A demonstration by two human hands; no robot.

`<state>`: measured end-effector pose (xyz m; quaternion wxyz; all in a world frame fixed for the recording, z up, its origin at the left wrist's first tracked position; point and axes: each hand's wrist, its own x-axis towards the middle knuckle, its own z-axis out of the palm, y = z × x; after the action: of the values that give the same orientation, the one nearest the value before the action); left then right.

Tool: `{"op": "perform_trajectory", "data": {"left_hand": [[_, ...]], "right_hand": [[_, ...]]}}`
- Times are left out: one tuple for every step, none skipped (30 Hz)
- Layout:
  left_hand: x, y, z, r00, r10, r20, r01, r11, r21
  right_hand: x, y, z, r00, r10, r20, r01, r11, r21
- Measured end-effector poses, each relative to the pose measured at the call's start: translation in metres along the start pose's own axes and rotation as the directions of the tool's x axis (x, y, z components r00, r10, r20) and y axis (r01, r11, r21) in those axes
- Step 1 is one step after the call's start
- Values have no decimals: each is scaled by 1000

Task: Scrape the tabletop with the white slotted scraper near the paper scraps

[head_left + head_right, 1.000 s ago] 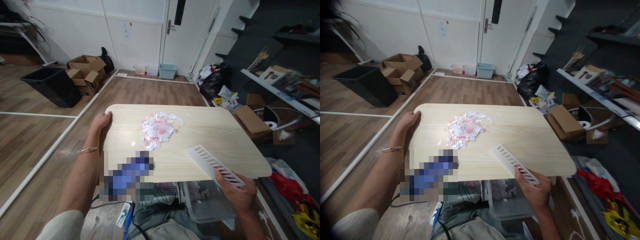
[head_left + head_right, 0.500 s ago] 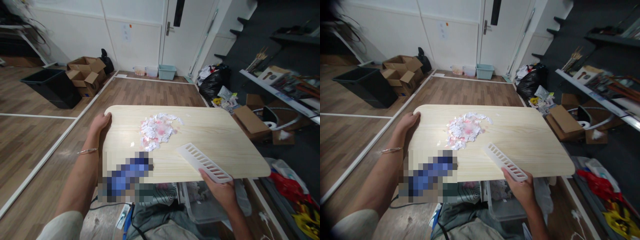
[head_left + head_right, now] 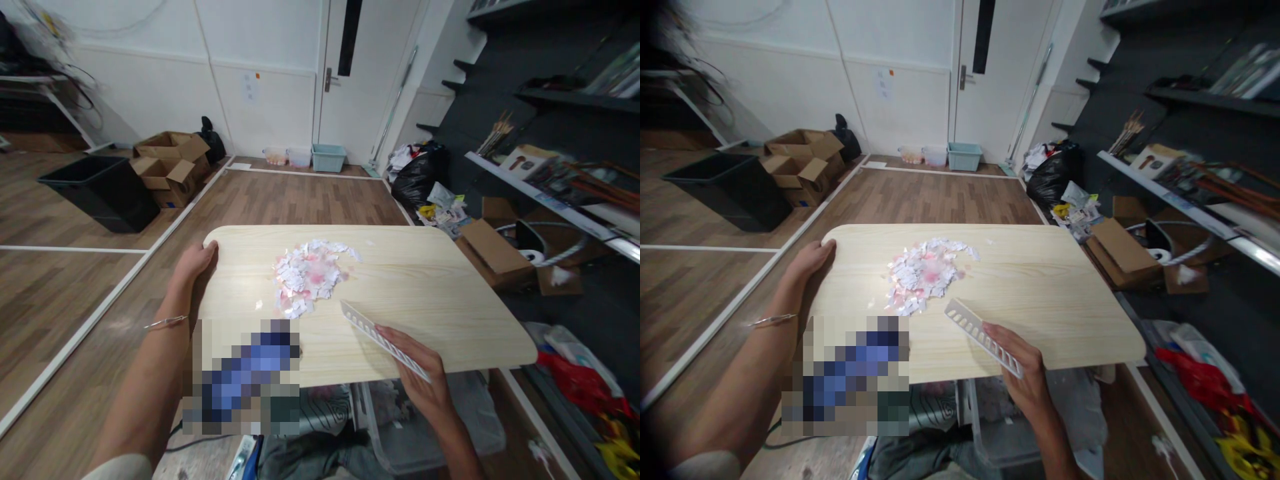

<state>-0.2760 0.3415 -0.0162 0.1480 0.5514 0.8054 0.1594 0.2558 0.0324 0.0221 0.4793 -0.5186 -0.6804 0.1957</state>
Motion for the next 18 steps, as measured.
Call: {"op": "perform_trajectory", "data": {"left_hand": [[1,0,1,1000,-4,3,4,1000,2],[2,0,1,1000,-9,6,9,1000,3],[2,0,2,1000,-15,11,15,1000,5],[2,0,2,1000,-21,15,21,1000,5],[2,0,2,999,-26,20,25,1000,3],[1,1,2,999,-27,26,27,1000,-2],[0,2,2,999,-27,31,27,1000,-8],[-1,3,2,999,-27,32,27,1000,-15],[-2,4,1,999,-26,30,27,999,-22],[-3,5,1,999,-25,28,26,999,-26],[-4,6,0,999,-26,24,26,999,-27],[-5,6,0,999,-26,22,26,999,-26],[-6,7,-1,999,-24,23,24,999,-24],[-7,8,-1,999,-18,27,19,1000,-23],[-8,9,-2,999,-10,32,11,1000,-22],[-9,10,-2,999,-7,37,8,1000,-21],[-10,10,-2,999,-5,41,6,1000,-20],[-11,11,-3,999,-4,45,5,1000,-20]], "right_hand": [[3,3,-1,1000,8,0,-8,1000,3],[8,7,-4,1000,29,-7,-29,1000,-1],[13,12,-8,998,61,-20,-62,998,-7],[19,16,-14,994,105,-33,-106,994,-14],[27,22,-20,986,156,-53,-157,987,-22],[36,27,-27,974,213,-77,-215,976,-20],[45,33,-33,960,261,-97,-263,965,-8],[55,39,-38,948,295,-121,-296,955,8],[65,46,-41,941,305,-144,-304,952,27],[75,53,-43,941,300,-156,-297,954,46],[85,60,-44,940,287,-184,-280,958,63],[94,67,-44,943,280,-178,-272,960,70],[103,75,-44,948,273,-164,-266,962,67],[112,83,-43,945,274,-179,-267,962,65],[120,91,-44,939,282,-196,-274,959,69],[129,99,-46,925,295,-239,-285,956,74],[137,107,-49,902,312,-297,-304,950,74],[145,116,-53,873,328,-360,-326,943,67]]}}
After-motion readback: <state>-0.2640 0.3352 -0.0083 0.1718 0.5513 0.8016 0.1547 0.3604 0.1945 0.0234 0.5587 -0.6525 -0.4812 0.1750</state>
